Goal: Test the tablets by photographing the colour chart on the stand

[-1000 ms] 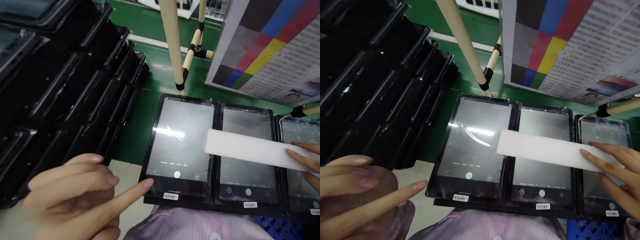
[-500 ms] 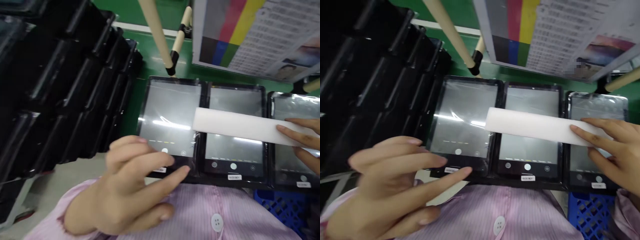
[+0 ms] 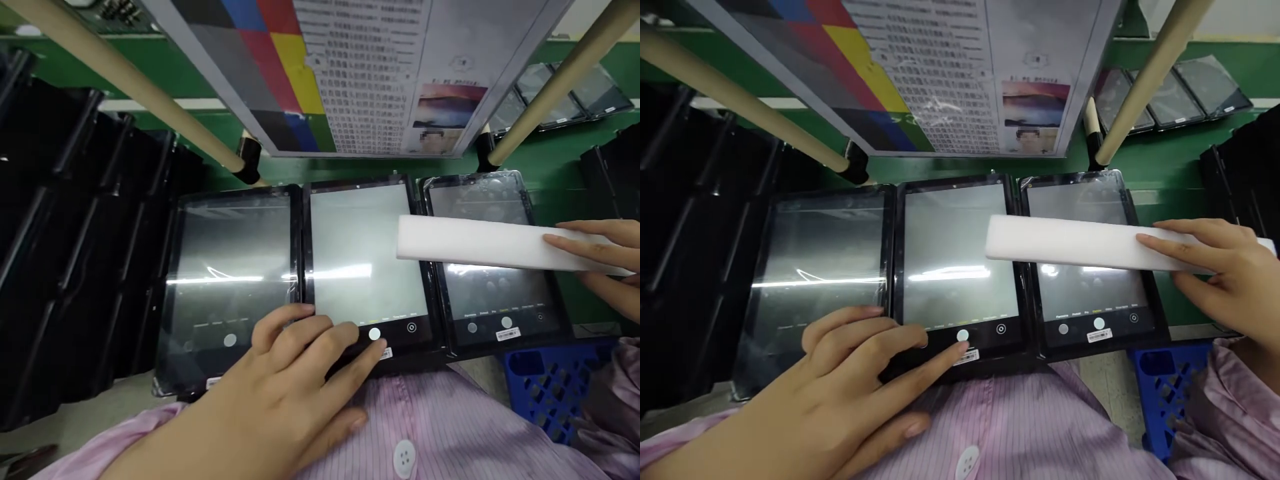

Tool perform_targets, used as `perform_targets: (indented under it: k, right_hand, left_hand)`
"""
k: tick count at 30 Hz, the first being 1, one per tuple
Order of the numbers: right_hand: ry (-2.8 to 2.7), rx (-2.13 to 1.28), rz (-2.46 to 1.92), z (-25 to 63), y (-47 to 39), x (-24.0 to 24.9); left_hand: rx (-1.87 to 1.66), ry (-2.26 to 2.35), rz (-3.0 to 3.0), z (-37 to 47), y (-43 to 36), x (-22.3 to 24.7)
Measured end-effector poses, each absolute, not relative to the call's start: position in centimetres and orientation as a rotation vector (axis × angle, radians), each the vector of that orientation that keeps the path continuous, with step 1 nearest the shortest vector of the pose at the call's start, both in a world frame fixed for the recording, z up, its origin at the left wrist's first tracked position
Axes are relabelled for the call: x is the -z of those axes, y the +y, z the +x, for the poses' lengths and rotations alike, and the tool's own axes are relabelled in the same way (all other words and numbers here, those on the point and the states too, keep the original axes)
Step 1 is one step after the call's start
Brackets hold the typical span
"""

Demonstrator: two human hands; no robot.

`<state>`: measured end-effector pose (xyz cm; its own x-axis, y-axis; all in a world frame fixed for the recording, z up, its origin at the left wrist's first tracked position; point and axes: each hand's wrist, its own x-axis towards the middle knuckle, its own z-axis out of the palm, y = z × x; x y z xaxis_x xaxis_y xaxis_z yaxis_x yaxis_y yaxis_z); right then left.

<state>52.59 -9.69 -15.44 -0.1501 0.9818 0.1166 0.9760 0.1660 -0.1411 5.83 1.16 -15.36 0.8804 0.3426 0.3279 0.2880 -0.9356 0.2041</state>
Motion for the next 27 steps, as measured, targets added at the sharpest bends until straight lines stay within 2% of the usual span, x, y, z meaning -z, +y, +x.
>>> perform_targets:
  k: [7, 15, 23, 27]
  right_hand:
    - [-2.272, -0.009, -1.866, 51.6, -8.9, 15.3]
    - [-2.136, -0.024, -1.949, 53.5, -10.0, 15.5]
    - [-2.103, 0.08, -1.848, 54.2, -10.9, 17.4]
    - [-2.107, 0.119, -1.827, 54.8, -11.7, 18.3]
  left_hand:
    - [-0.424, 0.179, 2.972, 12.4, 1.7, 12.9]
    - [-0.391, 0.129, 2.936, 18.9, 0.0, 15.4]
    - [-0.436, 0.029, 2.98, 16.7, 0.9, 14.1]
    - [-0.502, 0.133, 2.993, 14.2, 0.5, 13.9]
